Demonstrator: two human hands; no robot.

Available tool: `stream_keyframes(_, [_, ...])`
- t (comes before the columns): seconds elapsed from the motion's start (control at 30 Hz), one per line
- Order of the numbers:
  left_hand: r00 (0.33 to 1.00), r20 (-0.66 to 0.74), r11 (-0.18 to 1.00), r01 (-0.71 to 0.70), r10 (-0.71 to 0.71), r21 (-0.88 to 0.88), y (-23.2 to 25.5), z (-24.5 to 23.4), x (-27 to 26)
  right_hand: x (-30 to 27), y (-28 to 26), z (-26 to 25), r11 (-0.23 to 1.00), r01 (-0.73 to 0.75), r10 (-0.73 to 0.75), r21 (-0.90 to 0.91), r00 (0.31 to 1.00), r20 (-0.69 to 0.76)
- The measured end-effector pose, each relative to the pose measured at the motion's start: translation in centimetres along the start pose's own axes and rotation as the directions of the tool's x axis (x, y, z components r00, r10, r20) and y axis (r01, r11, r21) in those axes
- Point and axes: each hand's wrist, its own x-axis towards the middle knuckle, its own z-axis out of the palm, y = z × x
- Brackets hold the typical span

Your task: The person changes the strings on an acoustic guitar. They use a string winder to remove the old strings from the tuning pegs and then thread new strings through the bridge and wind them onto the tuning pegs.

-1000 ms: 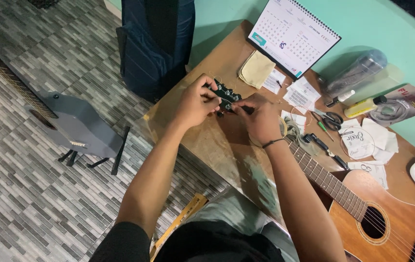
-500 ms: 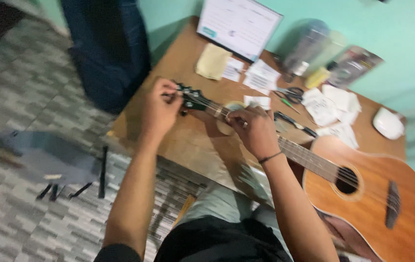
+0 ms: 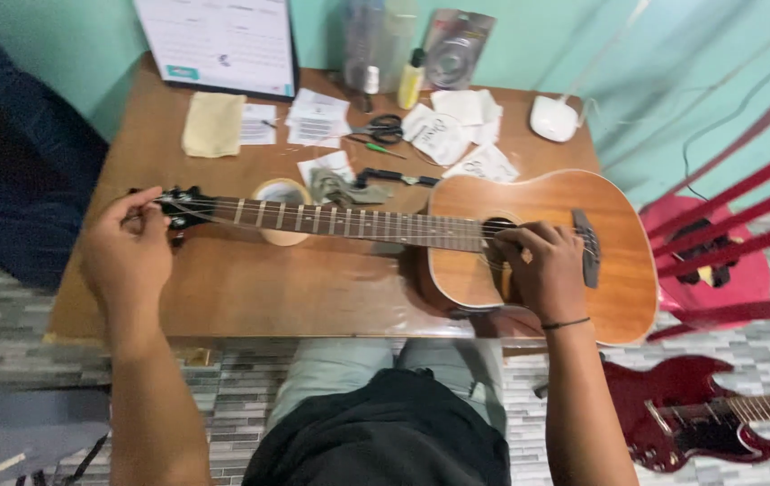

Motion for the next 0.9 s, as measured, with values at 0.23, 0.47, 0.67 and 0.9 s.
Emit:
stream_keyframes(0.23, [0.986, -0.013, 0.985, -0.168, 0.169, 0.045, -1.2, 4.3, -0.4, -2.1, 6.2, -3.1, 0.977, -0.140, 0.153, 0.162, 0.986, -0.071])
stream_keyframes(0.47, [0.940, -0.021, 0.938, -0.339, 0.341, 0.067, -0.1, 6.8, -1.0, -2.9, 8.8, -5.0, 0.958, -0.167, 0.193, 0.234, 0.977, -0.093])
stream_keyframes(0.67, [0.887, -0.057, 0.888, -0.455, 0.459, 0.076, 4.5, 5.5, -3.1, -2.6, 8.4, -5.4, 0.960, -0.143, 0.161, 0.241, 0.986, -0.053])
stream_keyframes(0.9, [0.837, -0.006, 0.835, -0.546, 0.547, -0.070, 18.0, 6.5, -13.0, -2.5, 8.5, -4.5, 0.960, -0.111, 0.116, 0.255, 0.993, -0.005])
